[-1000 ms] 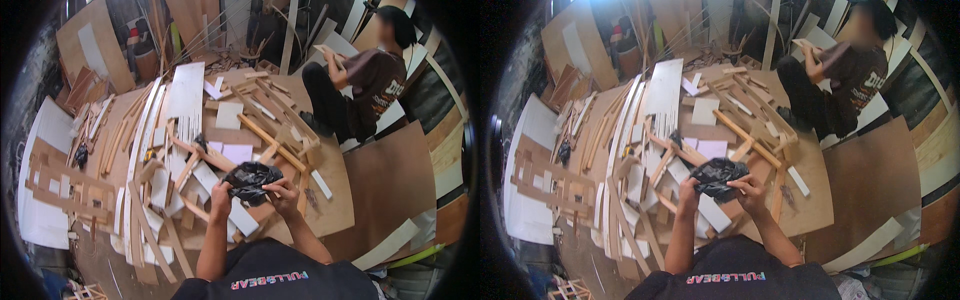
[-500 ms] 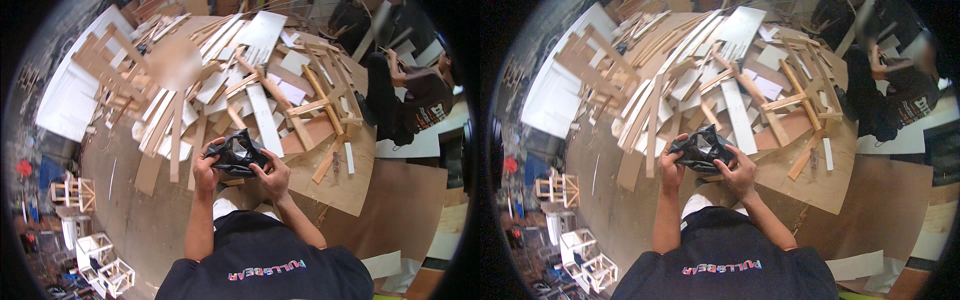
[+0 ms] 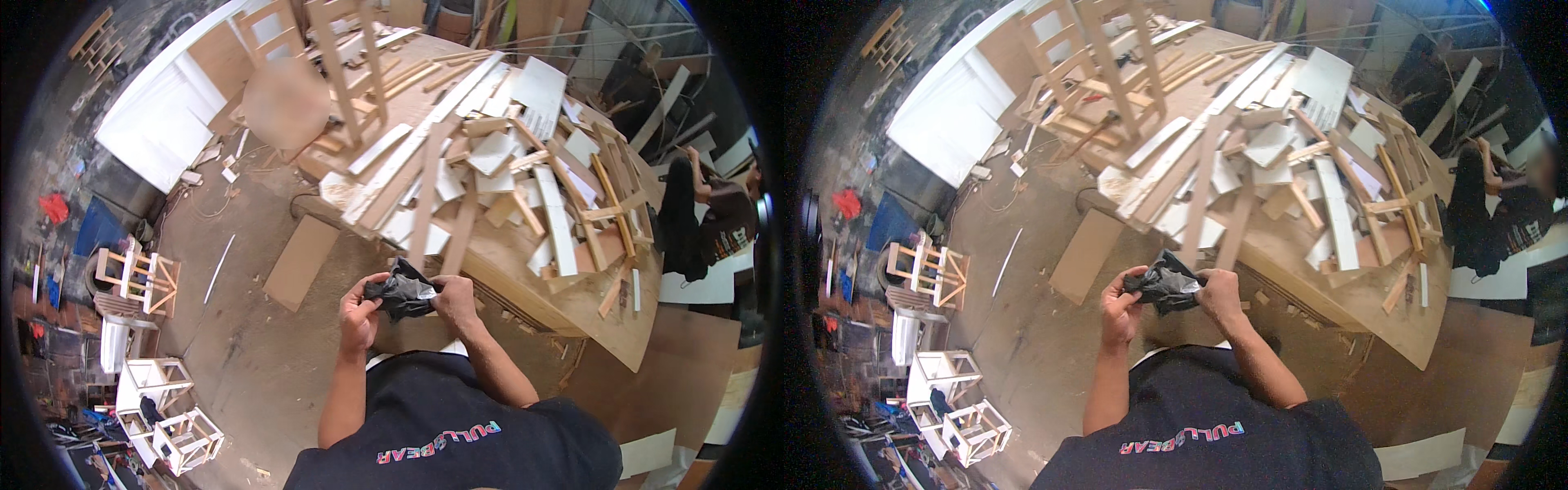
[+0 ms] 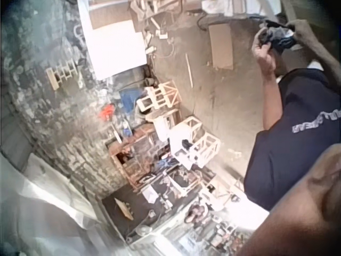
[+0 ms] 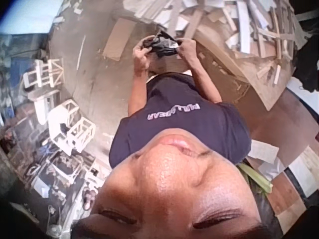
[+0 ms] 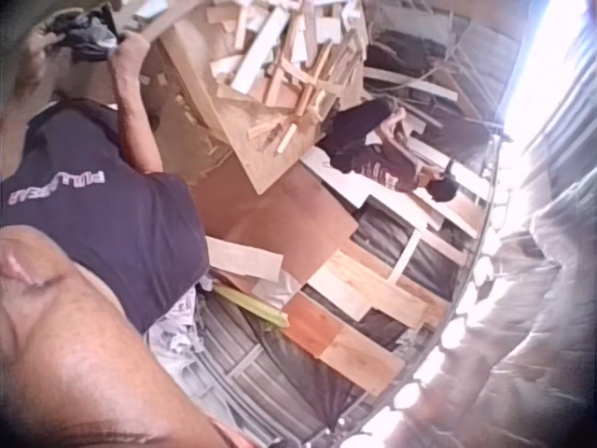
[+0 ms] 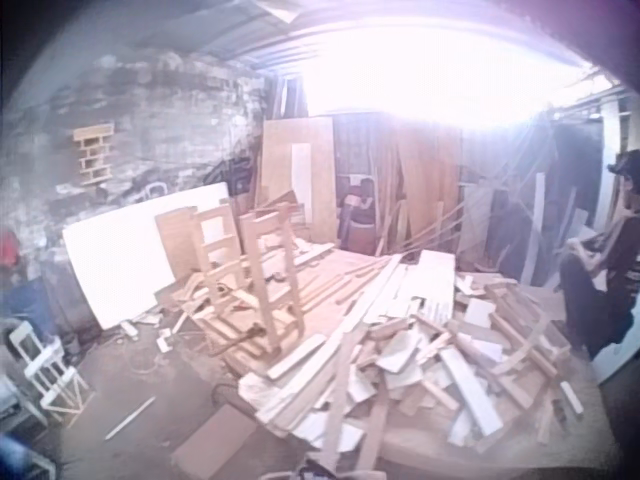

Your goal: The person assembles a wooden chair frame by aligning wooden components and hammering nails into the joints. The person uses a hammer to secure pieces and retrieves nails from a small container on the workbench.

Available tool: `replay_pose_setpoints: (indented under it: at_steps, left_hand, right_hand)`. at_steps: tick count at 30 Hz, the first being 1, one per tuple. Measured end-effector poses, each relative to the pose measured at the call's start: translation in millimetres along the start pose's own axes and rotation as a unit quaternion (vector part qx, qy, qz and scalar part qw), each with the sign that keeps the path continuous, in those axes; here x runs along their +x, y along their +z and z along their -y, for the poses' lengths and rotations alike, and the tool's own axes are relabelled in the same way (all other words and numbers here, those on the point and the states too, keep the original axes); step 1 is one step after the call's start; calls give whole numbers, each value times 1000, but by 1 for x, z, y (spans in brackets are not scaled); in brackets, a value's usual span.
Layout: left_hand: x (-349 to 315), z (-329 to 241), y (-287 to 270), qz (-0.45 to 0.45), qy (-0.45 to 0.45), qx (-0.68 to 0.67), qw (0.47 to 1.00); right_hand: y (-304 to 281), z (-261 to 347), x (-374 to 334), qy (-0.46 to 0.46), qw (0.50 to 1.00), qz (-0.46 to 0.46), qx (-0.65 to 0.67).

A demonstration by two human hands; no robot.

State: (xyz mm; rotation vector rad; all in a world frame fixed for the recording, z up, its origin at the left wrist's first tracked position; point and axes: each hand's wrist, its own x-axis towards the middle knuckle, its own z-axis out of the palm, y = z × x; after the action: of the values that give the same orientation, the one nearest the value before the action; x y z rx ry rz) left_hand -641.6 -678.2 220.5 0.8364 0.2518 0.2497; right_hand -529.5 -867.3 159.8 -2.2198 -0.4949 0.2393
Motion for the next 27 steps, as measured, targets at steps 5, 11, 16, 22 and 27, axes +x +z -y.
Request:
replay_pose_setpoints:
  at_steps: [5,11,16,22,27]
  left_hand:
    - [22,-76,-90,-22,28,-15,999]
    - [107,-147,-169,-12,14,5,1000]
    - [211,-170,-199,36,-21,-12,999]
    - [336,-160,-224,42,-80,61,994]
    - [424,-102,-237,44,-129,233,963]
  right_hand:
    - [82,78,51,33,998,-48,5]
    - [154,118,137,100,986,-100,84]
    - [191,112,227,142,961,-218,98]
    - [198,100,303,222,922,-298,106]
    - [212,41,340,261,920,-292,20]
